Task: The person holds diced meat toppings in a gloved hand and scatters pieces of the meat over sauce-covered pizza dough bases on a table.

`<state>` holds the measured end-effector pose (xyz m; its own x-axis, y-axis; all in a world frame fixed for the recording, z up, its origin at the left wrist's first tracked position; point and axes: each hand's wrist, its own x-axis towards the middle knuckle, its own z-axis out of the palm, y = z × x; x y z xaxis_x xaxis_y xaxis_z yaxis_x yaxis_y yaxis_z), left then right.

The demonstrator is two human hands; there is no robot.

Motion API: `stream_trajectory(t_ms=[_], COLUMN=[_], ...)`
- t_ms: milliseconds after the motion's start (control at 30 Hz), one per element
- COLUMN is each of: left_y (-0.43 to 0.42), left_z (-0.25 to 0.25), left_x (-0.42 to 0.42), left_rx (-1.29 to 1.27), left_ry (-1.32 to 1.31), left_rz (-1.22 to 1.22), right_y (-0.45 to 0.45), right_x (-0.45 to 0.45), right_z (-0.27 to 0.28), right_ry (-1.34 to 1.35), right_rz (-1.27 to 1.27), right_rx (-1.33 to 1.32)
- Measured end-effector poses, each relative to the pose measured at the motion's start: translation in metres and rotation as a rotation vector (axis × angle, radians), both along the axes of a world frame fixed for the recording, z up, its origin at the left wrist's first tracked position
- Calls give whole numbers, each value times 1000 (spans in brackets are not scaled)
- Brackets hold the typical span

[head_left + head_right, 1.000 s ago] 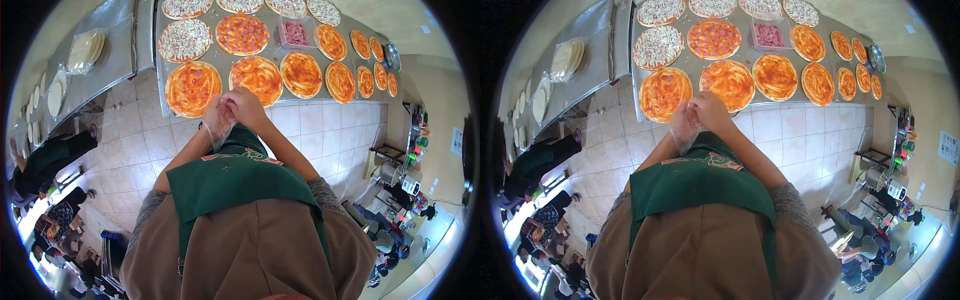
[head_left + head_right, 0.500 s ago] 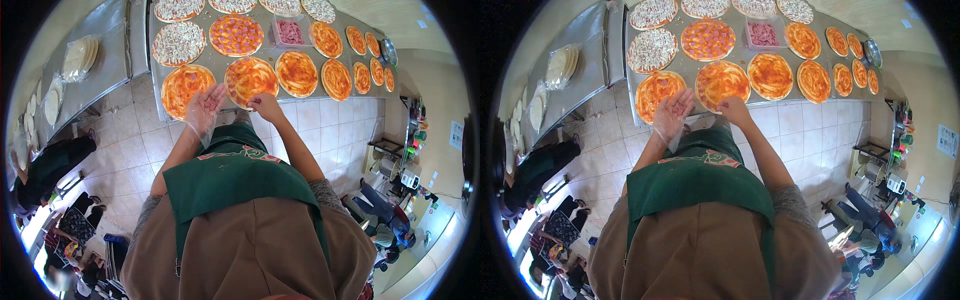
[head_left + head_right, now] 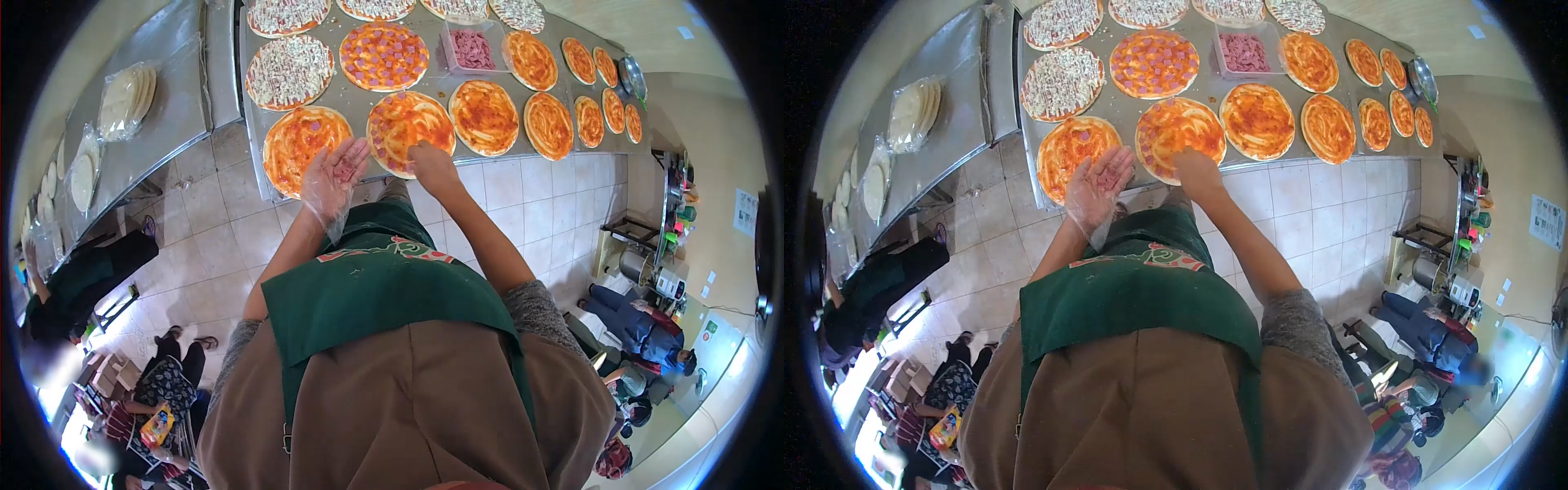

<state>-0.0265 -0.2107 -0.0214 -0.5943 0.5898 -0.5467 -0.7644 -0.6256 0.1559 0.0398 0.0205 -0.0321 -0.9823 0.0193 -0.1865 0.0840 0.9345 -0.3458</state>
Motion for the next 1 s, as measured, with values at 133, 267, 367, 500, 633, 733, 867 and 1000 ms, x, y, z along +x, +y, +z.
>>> stream_trajectory(t_ms=[133, 267, 367, 500, 633, 733, 867, 1000], left_y=[0, 7, 13, 24, 36, 39, 48, 54], left_z=[-2, 6, 5, 6, 3, -23, -12, -3], left_x=[-1, 0, 1, 5, 10, 12, 16, 19], left_rx=[18, -32, -10, 73, 146, 513, 240, 205], left_ry=[9, -14, 12, -12, 8, -2, 34, -13], left_rz=[8, -23, -73, -91, -101, -121, -122, -132], right_y=[26, 28, 25, 21, 1, -35, -54, -45], right_x=[15, 28, 29, 25, 13, 8, 8, 10], right_z=[-16, -17, -20, -16, 12, 50, 54, 44], right_ry=[91, -30, -46, 17, 202, 275, 364, 218], right_rz=[-289, -476, -457, -359, -310, -194, -83, -153], right_rx=[-458, -553, -410, -214, -212, -458, -426, -448])
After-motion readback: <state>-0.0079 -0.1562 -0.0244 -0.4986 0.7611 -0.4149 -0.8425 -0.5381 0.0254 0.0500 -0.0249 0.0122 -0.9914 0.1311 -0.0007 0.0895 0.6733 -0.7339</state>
